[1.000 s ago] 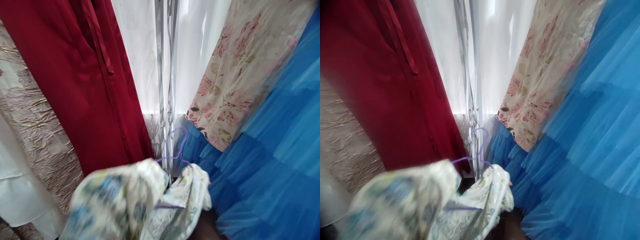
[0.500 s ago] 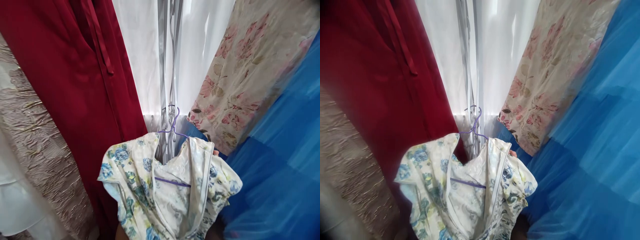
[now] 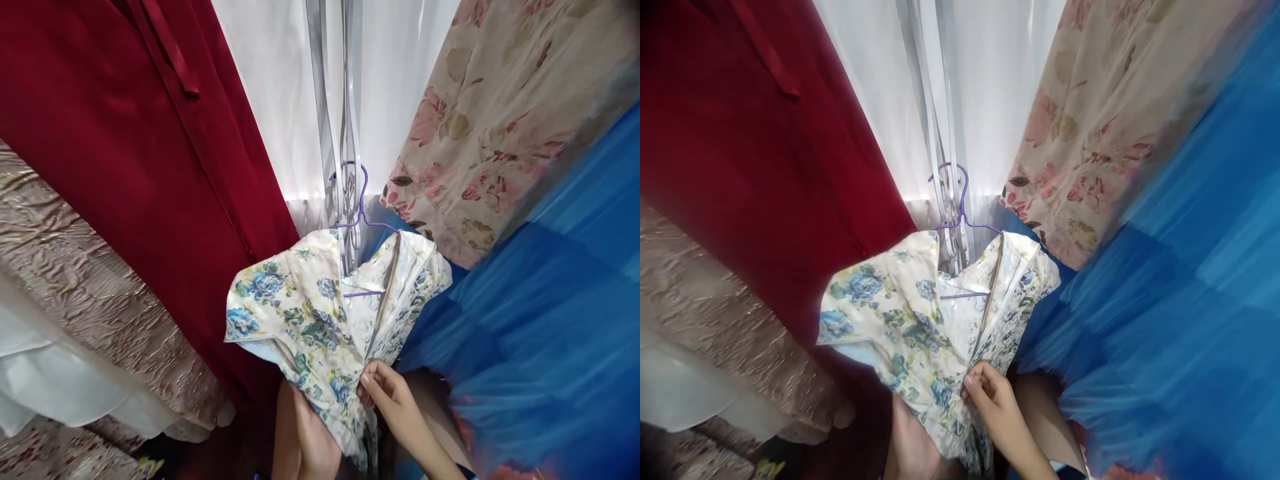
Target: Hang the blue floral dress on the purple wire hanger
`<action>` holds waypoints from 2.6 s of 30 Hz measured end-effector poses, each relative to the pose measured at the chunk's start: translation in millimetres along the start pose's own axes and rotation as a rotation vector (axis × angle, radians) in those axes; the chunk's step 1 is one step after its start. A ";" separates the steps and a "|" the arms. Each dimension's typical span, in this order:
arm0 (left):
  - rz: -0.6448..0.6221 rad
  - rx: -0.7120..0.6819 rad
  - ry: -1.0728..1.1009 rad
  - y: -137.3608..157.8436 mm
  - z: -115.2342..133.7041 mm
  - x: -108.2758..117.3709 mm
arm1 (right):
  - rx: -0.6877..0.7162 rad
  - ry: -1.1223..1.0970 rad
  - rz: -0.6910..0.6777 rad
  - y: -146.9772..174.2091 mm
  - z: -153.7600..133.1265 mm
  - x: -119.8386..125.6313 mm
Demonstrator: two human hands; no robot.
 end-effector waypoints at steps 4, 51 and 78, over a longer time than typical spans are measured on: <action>-0.020 0.052 -0.013 9.1 -15.7 17.1 | -0.032 0.051 0.039 -6.8 -0.6 1.9; -0.307 -0.233 -0.438 26.0 -23.7 -53.0 | 0.023 0.277 -0.012 -11.1 -52.2 34.6; -0.432 -0.376 -0.591 37.9 -17.7 -59.7 | -0.367 -0.715 0.088 11.3 34.0 23.9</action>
Point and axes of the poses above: each hand's wrist, its own y-axis away from the middle knuckle, its own x-axis out of the back of the hand, z = x × y, the point moved 9 cm from there along -y, towards the middle knuckle, and after that the axes turned 3 degrees about -z, right-handed, at the moved point
